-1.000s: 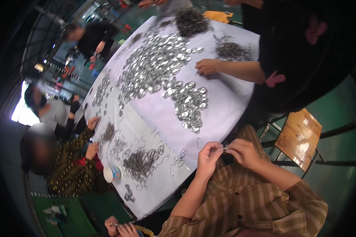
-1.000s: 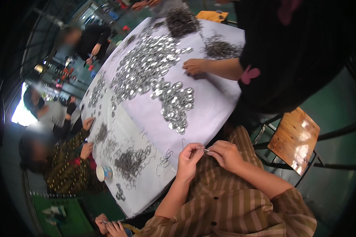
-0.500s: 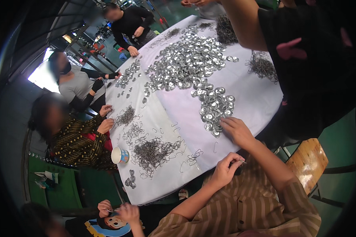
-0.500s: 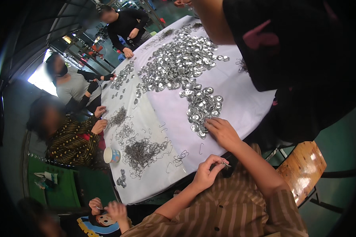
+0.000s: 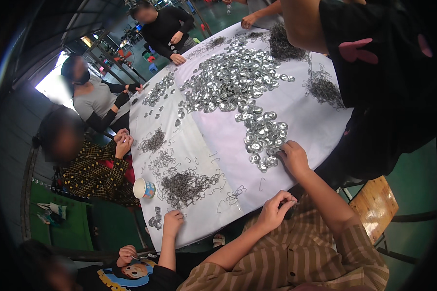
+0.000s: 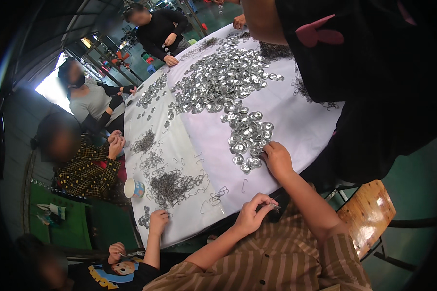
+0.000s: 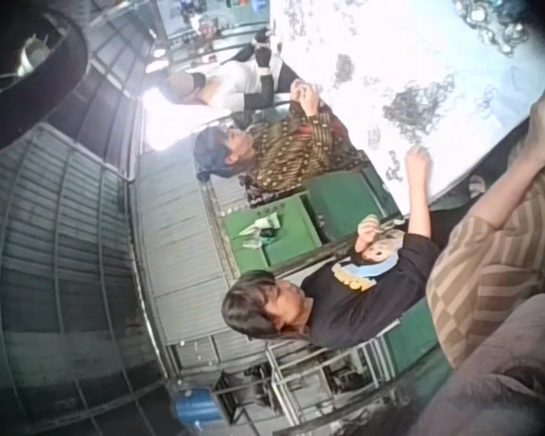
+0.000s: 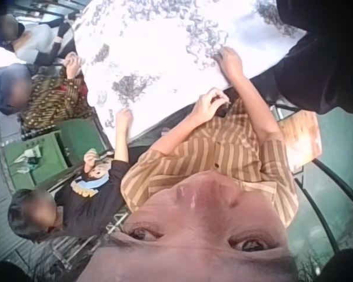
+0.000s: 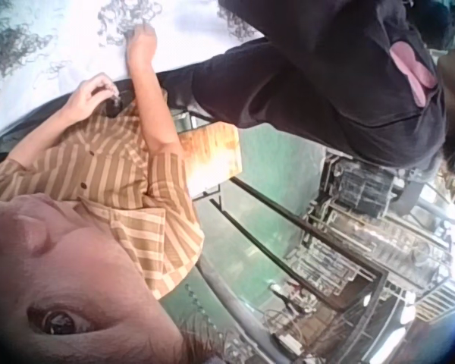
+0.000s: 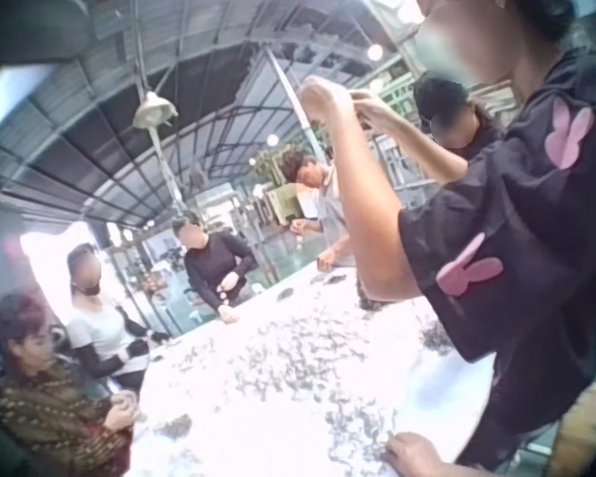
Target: The person assembles small metal discs and wire loops by hand at a table with several coworkers. They pick up discs and loops, connect them into a chain, and occasionally lift the chain to inspect it.
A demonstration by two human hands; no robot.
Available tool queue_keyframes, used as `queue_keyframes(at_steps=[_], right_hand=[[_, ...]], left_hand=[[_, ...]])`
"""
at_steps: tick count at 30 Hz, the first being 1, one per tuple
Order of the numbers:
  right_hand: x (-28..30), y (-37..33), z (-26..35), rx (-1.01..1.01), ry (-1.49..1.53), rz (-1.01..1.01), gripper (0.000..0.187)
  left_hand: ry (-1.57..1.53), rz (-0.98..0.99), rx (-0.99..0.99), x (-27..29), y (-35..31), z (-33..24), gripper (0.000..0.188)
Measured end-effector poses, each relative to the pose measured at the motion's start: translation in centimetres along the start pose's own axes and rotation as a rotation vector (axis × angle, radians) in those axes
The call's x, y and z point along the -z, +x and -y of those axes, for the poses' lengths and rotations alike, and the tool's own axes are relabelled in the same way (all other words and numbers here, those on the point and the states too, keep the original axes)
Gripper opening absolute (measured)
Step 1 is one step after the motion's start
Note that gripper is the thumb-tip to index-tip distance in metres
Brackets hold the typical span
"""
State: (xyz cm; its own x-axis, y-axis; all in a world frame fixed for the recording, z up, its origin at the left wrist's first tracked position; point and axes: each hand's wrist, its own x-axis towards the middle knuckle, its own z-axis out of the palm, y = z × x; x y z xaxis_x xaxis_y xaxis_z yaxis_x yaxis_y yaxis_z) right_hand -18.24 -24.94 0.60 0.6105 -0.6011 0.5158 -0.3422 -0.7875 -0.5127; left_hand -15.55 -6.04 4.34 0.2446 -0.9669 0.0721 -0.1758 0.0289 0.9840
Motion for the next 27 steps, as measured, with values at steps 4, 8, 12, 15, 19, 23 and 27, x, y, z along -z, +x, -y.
queue_keyframes(at_steps=[4,8,12,15,19,23,27], right_hand=[[0.6,-1.3,-1.3,0.071,-0.005,0.047,0.018],[1.5,-3.0,-0.4,0.228,-0.005,0.083,0.021],[1.9,-3.1,-0.6,-0.113,0.152,0.169,0.026],[2.2,-2.4,-0.3,-0.252,0.123,0.255,0.029],[3.6,-2.3,-0.3,-0.409,0.32,0.317,0.023],[6.3,-3.9,1.2,-0.759,0.952,0.327,0.013],[8.2,-5.9,3.5,-0.734,1.012,0.262,0.012]], left_hand=[[-0.008,0.002,0.024,-0.1,0.0,-0.1,0.008],[0.021,-0.022,0.017,0.1,-0.2,-0.2,0.008],[-0.009,-0.027,0.034,0.0,-0.2,0.4,0.007],[0.002,-0.054,0.015,0.0,-0.1,0.2,0.007],[-0.006,-0.125,-0.005,-0.4,0.0,0.5,0.009],[0.032,-0.237,-0.021,-0.6,0.3,0.6,0.011],[0.063,-0.344,-0.053,-0.8,0.8,-0.1,0.012]])
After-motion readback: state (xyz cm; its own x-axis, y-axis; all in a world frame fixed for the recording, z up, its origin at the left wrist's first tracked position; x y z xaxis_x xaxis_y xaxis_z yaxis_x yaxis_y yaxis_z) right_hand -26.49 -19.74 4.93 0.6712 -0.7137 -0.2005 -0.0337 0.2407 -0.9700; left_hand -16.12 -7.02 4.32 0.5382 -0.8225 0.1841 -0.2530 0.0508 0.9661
